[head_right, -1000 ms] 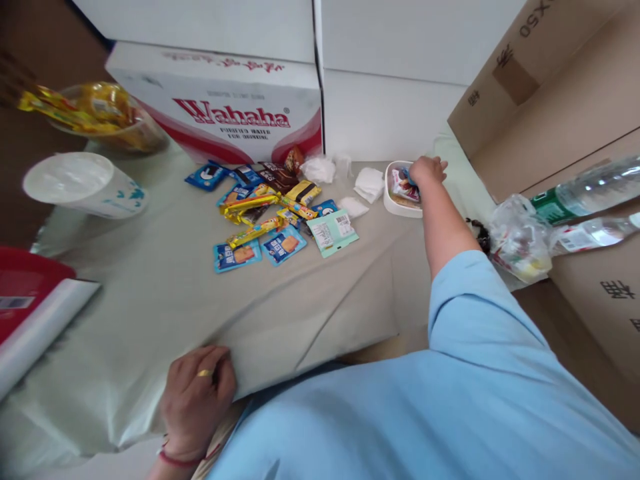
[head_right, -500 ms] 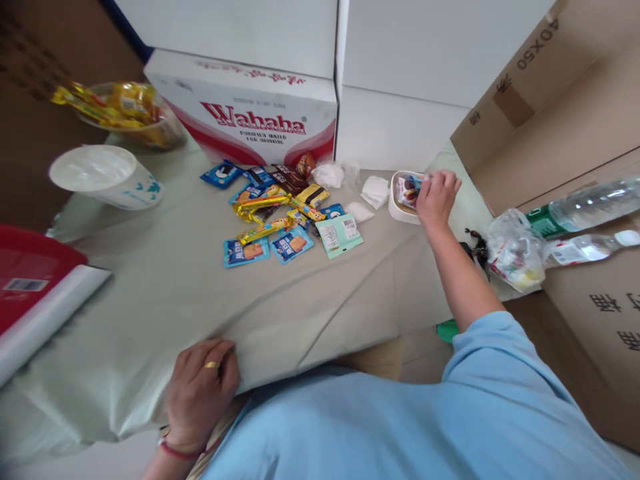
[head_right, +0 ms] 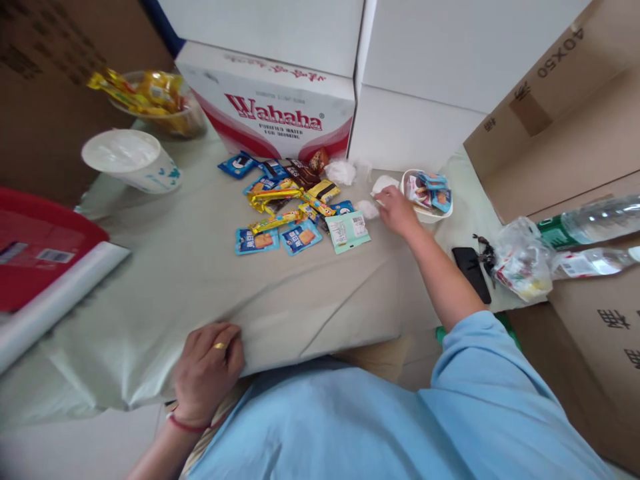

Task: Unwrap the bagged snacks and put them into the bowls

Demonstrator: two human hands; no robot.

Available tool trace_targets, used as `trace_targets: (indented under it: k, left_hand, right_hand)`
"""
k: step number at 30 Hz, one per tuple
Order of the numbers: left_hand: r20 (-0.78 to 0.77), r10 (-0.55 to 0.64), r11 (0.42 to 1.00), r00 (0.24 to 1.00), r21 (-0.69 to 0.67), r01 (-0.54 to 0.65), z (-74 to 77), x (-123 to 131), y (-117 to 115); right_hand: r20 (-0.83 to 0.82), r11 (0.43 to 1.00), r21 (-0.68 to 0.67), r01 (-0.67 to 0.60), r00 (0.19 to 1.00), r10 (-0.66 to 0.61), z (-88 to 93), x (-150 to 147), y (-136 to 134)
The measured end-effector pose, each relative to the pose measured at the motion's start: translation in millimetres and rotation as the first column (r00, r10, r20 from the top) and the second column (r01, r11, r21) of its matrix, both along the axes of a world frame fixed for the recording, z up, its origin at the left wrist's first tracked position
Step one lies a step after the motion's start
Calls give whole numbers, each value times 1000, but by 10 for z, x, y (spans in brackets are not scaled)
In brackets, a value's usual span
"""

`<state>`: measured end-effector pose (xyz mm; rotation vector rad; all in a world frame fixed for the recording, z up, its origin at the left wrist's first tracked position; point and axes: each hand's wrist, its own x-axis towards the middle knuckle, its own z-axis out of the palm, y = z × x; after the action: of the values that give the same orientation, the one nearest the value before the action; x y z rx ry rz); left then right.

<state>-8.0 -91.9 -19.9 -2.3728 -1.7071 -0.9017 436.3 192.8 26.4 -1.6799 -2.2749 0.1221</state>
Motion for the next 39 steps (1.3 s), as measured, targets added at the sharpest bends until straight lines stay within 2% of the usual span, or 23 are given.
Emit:
trace_targets:
  k: [2,4,6,7,8,10,12,13,14,15,17,19,20,22,24,26,27,29,31,33,34,37,39]
  left_hand:
    - [11,7,1000,1000,-15,-7,2,4,-4]
    - [23,12,999,1000,-40,-11,2,13,-9]
    - [49,24,998,999,-68,-20,-7,19,-14]
    - [72,31,997,997,-75,-25,-13,20,-18]
    - [102,38,997,994,-77,-30,-19,18,-23]
    - [185,54,996,981,-76,-41,-21,9,-37]
    - [302,80,994,950,-92,-55,10,9,-51]
    - [368,109,990,924,-126,-67,43,23,-54]
    - [432,150,980,889,-184,-76,89,51,-53]
    - [493,196,963,847,-259,-72,146,99,-44]
    - [604,287,898,743,-439,11,279,260,5]
    - [729,340,797,593,-559,229,403,494,97]
    - [788,379,737,485,-574,357,451,623,156]
    - [827,468,652,310,-560,511,506,858,287]
    - [839,487,642,242,-532,552,509,1010,406]
    - [850,473,681,233,-521,515,469,1057,487]
    - [851,474,701,225,-520,489,438,1046,510]
    - [848,500,720,178,-521,459,366,986,522]
    - [841,529,722,113,-517,461,301,912,504]
    - [838,540,720,83,-510,470,264,851,470]
    - [840,537,722,77,-505,473,261,825,451]
    - [875,473,737,103,-456,499,316,741,389]
    - [912,364,710,191,-404,577,390,666,350]
  right_hand:
    - [-18,990,-137,-17,1000,15,-118,-201,-11]
    - [-83,984,-146,99,990,-112,-215,-313,-53]
    - [-276,962,-115,248,922,-271,-259,-339,-155]
    - [-411,940,-116,321,846,-340,-259,-331,-236]
    - [-553,913,-134,386,736,-392,-245,-318,-340]
    - [-790,869,-216,446,443,-424,-192,-307,-621]
    - [-904,873,-311,376,167,-394,-133,-357,-986]
    - [-918,884,-351,309,73,-390,-112,-415,-1187]
    - [-915,890,-387,240,19,-402,-98,-495,-1390]
    - [-905,890,-418,184,2,-425,-92,-594,-1586]
    - [-883,881,-460,112,50,-468,-89,-829,-1927]
    - [-866,884,-463,71,176,-468,-76,-1070,-2166]
    - [-859,895,-445,45,261,-440,-59,-1179,-2244]
    - [-837,925,-379,-37,440,-326,-7,-1356,-2326]
    - [-806,942,-311,-128,561,-190,50,-1470,-2338]
    - [-800,949,-280,-146,582,-147,81,-1524,-2317]
    - [-810,948,-294,-125,558,-177,79,-1533,-2302]
    - [-851,929,-362,-81,435,-293,41,-1524,-2277]
    - [-878,888,-450,-93,229,-421,-25,-1498,-2262]
    - [-857,846,-513,-147,25,-515,-90,-1470,-2257]
    - [-837,830,-530,-174,-50,-545,-114,-1458,-2256]
    - [-793,805,-551,-219,-163,-587,-148,-1425,-2252]
    - [-789,808,-549,-215,-187,-586,-141,-1404,-2241]
